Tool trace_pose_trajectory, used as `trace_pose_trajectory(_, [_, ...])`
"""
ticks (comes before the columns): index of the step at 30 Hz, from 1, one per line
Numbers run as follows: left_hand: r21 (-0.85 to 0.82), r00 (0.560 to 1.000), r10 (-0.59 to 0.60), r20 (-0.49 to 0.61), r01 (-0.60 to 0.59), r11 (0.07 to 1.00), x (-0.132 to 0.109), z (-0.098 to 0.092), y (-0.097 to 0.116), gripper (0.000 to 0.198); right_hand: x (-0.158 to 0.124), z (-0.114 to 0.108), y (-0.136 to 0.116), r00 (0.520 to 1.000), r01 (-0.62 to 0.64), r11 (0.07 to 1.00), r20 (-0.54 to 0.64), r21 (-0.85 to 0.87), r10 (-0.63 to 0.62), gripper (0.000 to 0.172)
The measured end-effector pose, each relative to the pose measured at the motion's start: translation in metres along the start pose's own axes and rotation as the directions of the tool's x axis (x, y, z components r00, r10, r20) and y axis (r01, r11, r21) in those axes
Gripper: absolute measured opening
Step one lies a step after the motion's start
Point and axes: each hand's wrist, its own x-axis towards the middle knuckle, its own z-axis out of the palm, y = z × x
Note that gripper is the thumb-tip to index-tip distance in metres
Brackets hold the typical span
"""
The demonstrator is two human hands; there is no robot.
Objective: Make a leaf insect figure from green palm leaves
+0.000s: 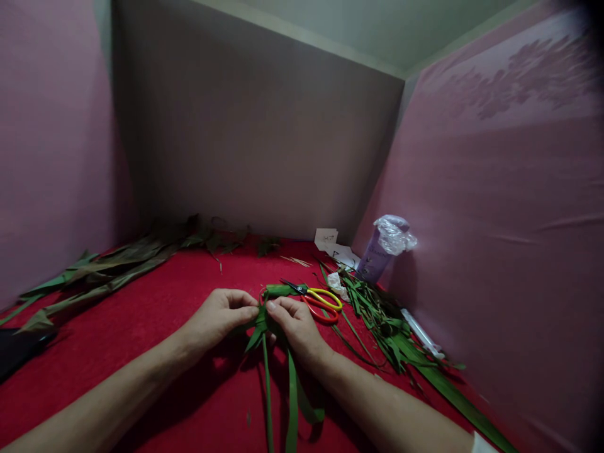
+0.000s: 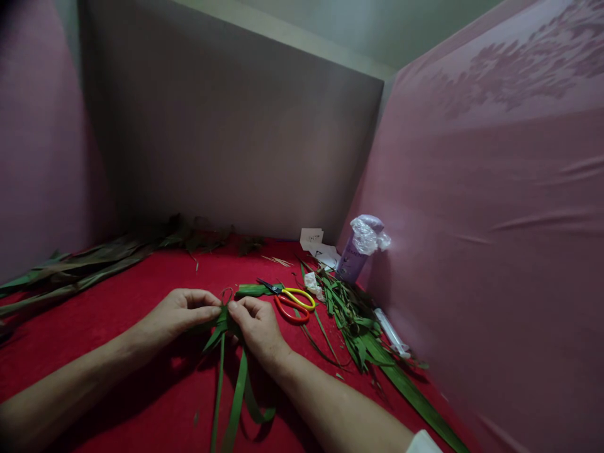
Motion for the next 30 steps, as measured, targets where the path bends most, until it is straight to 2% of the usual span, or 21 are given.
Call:
trace_pose_trajectory(5, [0.026,1.000,-0.005,0.002,0.005,1.000,0.0005,0.0003,-0.0014,0.021,0.0007,-0.0001,0.0010,0.999,-0.025,1.000,0.022,0.007,0.025,0.026])
trace_pose_trajectory(13, [0.048,1.000,0.003,0.031,-0.005,0.999,0.0036,-0.0023,-0.0036,0.023,-0.0005,-0.0002,0.0008,1.000,0.000,1.000,0.003,0.011,0.000,0.025])
trace_pose_trajectory(21, [-0.010,0.998,-0.053,-0.018,0.053,0.999,0.0000,-0.0005,0.0009,0.021,0.0011,0.0004,0.0016,1.000,-0.020,0.999,-0.006,0.036,0.021,0.031])
trace_pose_trajectory(30, [-0.034,0.997,-0.067,-0.029,0.066,0.997,-0.0036,0.0011,0.0049,0.018,-0.0010,0.0013,-0.0042,0.996,-0.086,0.995,0.025,0.057,0.085,0.024])
